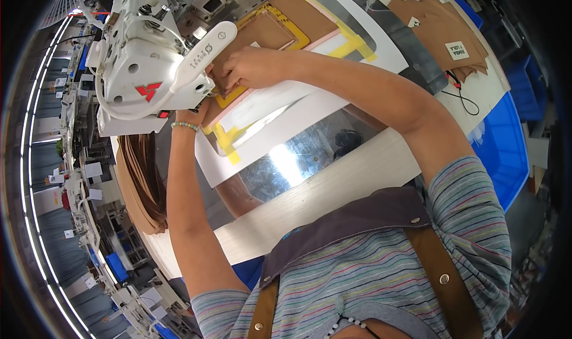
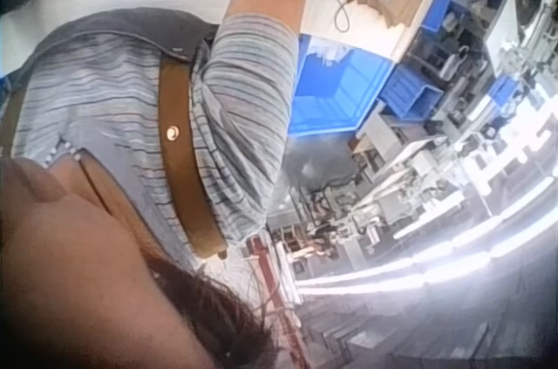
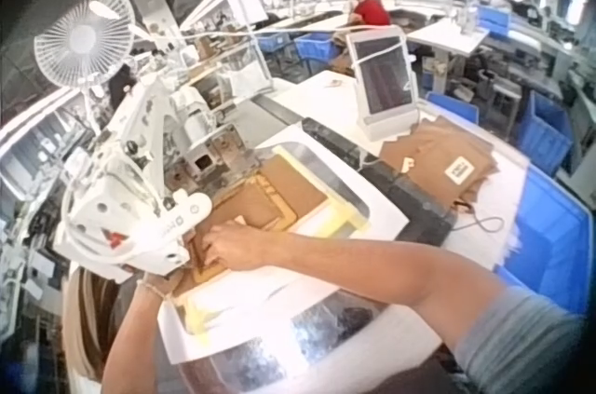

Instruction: Operating an industrial sewing machine to attach labels to leather pieces.

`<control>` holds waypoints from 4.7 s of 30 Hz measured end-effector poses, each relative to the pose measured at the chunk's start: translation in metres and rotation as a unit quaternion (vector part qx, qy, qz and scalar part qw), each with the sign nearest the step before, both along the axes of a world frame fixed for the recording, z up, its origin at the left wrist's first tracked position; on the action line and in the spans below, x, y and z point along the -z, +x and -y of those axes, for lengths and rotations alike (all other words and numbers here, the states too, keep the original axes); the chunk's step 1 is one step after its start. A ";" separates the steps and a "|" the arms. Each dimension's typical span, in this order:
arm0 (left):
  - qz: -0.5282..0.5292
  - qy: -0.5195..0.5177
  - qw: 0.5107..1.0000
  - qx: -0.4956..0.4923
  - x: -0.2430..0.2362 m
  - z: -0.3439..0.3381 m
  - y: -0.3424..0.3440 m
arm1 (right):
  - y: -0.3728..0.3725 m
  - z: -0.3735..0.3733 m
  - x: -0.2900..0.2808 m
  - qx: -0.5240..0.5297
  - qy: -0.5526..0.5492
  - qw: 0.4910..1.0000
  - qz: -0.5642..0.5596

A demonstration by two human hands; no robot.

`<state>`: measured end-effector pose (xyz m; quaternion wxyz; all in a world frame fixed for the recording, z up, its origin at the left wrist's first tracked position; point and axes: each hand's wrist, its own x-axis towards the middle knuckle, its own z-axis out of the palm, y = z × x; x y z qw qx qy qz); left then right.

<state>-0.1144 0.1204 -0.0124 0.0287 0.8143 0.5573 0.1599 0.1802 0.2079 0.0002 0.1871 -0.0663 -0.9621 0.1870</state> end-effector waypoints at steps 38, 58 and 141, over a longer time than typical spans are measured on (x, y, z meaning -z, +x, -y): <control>0.194 -0.036 0.977 -0.081 -0.048 0.127 0.107 | 0.025 0.011 -0.024 -0.082 0.028 0.995 0.047; -0.069 -0.021 0.997 -0.024 -0.040 0.105 0.138 | 0.143 0.019 -0.005 0.188 0.263 0.943 0.079; -0.008 -0.027 1.000 0.007 -0.034 0.169 0.096 | 0.047 0.101 -0.028 -0.104 0.142 0.984 0.019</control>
